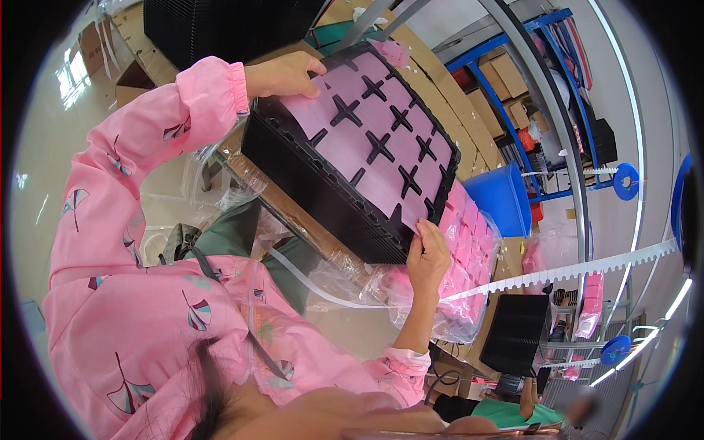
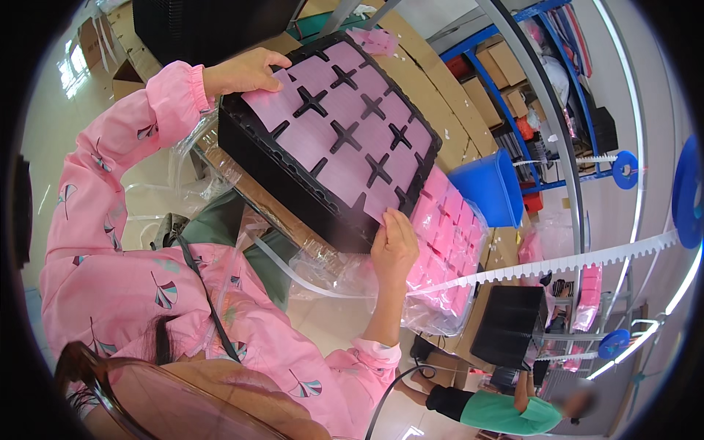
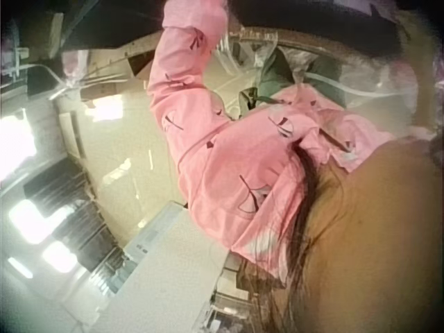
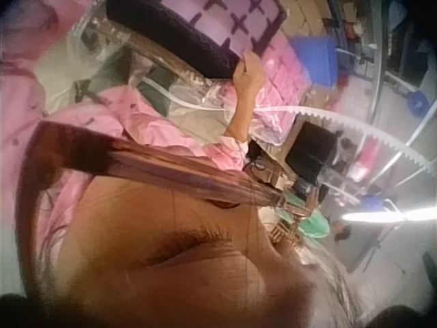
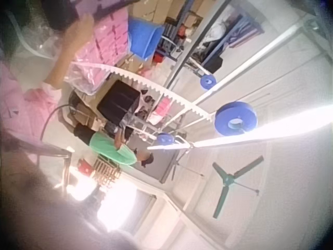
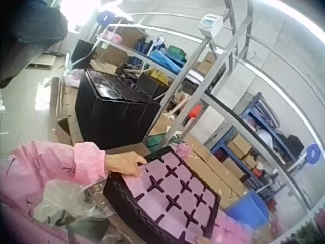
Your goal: Manually assemble and apply protective components to a product base as part of a factory packaging workflow.
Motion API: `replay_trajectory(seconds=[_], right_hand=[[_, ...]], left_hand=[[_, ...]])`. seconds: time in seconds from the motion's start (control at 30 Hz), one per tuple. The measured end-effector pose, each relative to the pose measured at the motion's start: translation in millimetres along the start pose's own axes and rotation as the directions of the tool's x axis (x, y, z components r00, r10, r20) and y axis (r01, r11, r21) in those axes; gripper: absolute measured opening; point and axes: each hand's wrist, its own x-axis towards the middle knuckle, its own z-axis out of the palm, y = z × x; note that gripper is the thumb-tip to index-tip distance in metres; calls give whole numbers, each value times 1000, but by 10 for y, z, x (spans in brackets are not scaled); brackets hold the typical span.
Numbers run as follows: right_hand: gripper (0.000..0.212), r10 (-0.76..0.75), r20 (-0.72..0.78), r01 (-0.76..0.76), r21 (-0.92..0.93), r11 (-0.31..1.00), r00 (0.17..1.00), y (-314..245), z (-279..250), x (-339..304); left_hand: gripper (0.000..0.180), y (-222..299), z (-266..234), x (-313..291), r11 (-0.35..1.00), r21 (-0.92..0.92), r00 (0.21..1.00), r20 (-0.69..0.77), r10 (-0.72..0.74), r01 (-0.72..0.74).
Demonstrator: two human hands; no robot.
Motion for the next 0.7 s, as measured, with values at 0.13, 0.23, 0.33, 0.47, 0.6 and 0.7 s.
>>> replay_trajectory(seconds=[0.13,0.23,0.33,0.47,0.6,0.7], right_hand=[[18,8,13,-8,16,1000,1000,22,19,14],[18,20,22,-21,16,1000,1000,27,12,26],[18,24,38,-24,9,1000,999,38,3,23],[21,67,125,-72,41,997,990,39,-30,49],[31,254,328,-315,148,938,910,-11,-183,152],[39,289,348,-411,357,839,892,56,-211,274]], left_hand=[[57,-63,12,38,1000,16,1000,-8,6,-6],[58,-37,17,42,999,36,1000,7,8,-8],[58,-14,24,46,998,55,1000,11,12,-12],[58,3,-13,28,996,86,1000,28,5,-7],[54,112,-88,-15,933,333,989,-9,146,-135],[48,243,-44,-42,755,629,970,-8,244,-185]])
